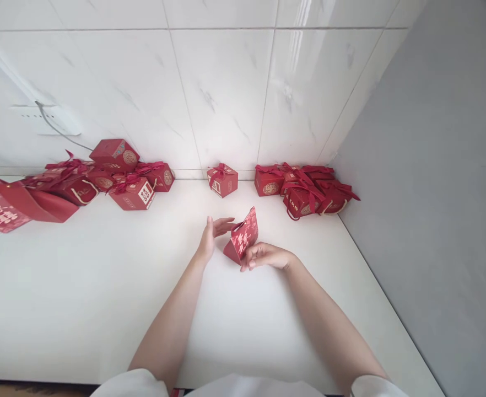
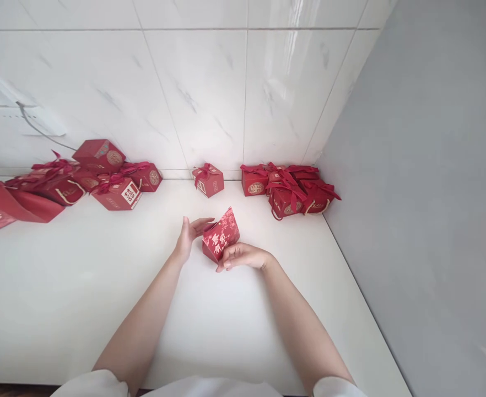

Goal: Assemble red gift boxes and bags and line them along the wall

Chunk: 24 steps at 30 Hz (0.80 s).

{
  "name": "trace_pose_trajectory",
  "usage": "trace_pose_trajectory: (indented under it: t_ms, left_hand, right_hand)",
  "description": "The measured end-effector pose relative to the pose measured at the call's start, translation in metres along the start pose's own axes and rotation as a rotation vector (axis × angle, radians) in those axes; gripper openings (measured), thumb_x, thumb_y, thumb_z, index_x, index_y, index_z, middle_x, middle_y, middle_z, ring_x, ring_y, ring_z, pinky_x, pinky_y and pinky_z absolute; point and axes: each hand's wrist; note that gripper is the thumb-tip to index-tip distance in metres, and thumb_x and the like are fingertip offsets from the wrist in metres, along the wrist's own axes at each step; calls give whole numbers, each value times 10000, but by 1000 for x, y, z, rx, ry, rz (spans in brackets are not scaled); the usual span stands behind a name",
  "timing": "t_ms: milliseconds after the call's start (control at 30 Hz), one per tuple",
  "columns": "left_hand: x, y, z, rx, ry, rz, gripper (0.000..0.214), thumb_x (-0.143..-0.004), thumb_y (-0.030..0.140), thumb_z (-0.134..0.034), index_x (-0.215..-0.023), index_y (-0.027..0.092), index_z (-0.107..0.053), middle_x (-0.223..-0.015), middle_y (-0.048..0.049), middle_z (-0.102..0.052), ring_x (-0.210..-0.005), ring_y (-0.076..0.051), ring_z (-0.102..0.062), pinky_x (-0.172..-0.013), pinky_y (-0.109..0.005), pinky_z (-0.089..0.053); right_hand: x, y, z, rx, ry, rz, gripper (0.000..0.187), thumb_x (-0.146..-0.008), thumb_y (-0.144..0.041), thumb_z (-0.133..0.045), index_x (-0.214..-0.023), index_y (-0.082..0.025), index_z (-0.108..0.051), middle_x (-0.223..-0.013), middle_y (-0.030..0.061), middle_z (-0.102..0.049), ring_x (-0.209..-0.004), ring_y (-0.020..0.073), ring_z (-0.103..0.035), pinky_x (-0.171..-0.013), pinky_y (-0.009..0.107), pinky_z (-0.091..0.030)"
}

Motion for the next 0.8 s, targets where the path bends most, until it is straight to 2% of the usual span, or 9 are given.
trace_pose_trajectory:
  t_ms: [100, 200, 267, 367, 467, 533, 700, 767, 800]
  left_hand:
    - [13, 34, -11, -214, 29, -197, 670, -857, 722, -395, -1142, 205, -712, -1128, -115, -720, -1068, -304, -656, -944, -419, -471]
    - [17, 70, -30, -623, 68, -328, 392, -758, 525, -698, -1036, 253, -745, -1028, -60, -744, -937, -269, -673, -830, -346, -486]
    - [12, 91, -38, -907, 11, -314, 244, -774, 437, -691, -915, 249, -755, -889, -32, -748, -803, -227, -664, -754, -316, -474]
    - [2, 120, -31, -1298, -187, -239, 171, -832, 298, -593, -876, 218, -737, -841, -21, -730, -772, -193, -646, -696, -287, -447]
    - [4, 151, -7, -1488, -349, -265, 168, -826, 231, -568, -885, 206, -724, -905, -26, -708, -853, -190, -639, -727, -281, -440]
    - [17, 175, 15, -1511, -341, -294, 186, -843, 250, -552, -907, 207, -722, -997, -21, -681, -923, -182, -631, -794, -279, -443]
    - [97, 235, 80, -1562, -169, -370, 406, -867, 501, -487, -874, 196, -753, -1185, 24, -575, -1155, -184, -543, -1033, -383, -367]
    - [145, 250, 111, -1596, -1, -346, 520, -820, 623, -472, -858, 192, -761, -1138, 53, -578, -1125, -153, -560, -1019, -379, -378]
    - [170, 254, 129, -1628, 153, -260, 606, -737, 713, -491, -846, 181, -761, -1075, 63, -592, -1075, -146, -585, -999, -394, -392]
  right_hand:
    - [-3, 13, 3, -76, 13, -18, 302, -821, -427, -703, -906, -137, -704, -1038, 110, -746, -1002, 202, -696, -921, 385, -527]
    - [-4, 16, 2, -182, 84, -3, 331, -824, -421, -705, -1001, -142, -696, -1119, 128, -724, -1094, 224, -667, -948, 409, -519]
    - [-4, 16, 2, -238, 112, 9, 346, -838, -424, -691, -1043, -145, -694, -1151, 138, -711, -1133, 243, -650, -983, 430, -500]
    - [-3, 20, 3, -282, 160, 10, 271, -832, -386, -712, -989, -165, -709, -1138, 123, -716, -1133, 254, -648, -1014, 434, -482]
    - [-1, 27, 4, -308, 224, 5, 204, -824, -365, -729, -920, -186, -710, -1092, 96, -727, -1104, 242, -654, -1022, 429, -478]
    - [0, 31, 5, -314, 250, 17, 187, -830, -354, -728, -932, -199, -702, -1091, 88, -723, -1097, 233, -651, -1008, 417, -484]
    - [4, 37, 6, -329, 269, 23, 165, -879, -346, -676, -1002, -235, -682, -1117, 66, -705, -1109, 218, -639, -970, 383, -501]
    - [4, 39, 6, -329, 276, 14, 164, -888, -344, -664, -1015, -242, -681, -1117, 59, -702, -1119, 219, -634, -969, 383, -505]
    - [5, 41, 7, -326, 283, 11, 165, -892, -343, -658, -1022, -244, -679, -1124, 59, -699, -1125, 219, -632, -972, 384, -505]
Point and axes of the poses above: each hand's wrist, its own x-axis away from the middle knuckle, its own z-axis out of the back of the hand, y = z × x
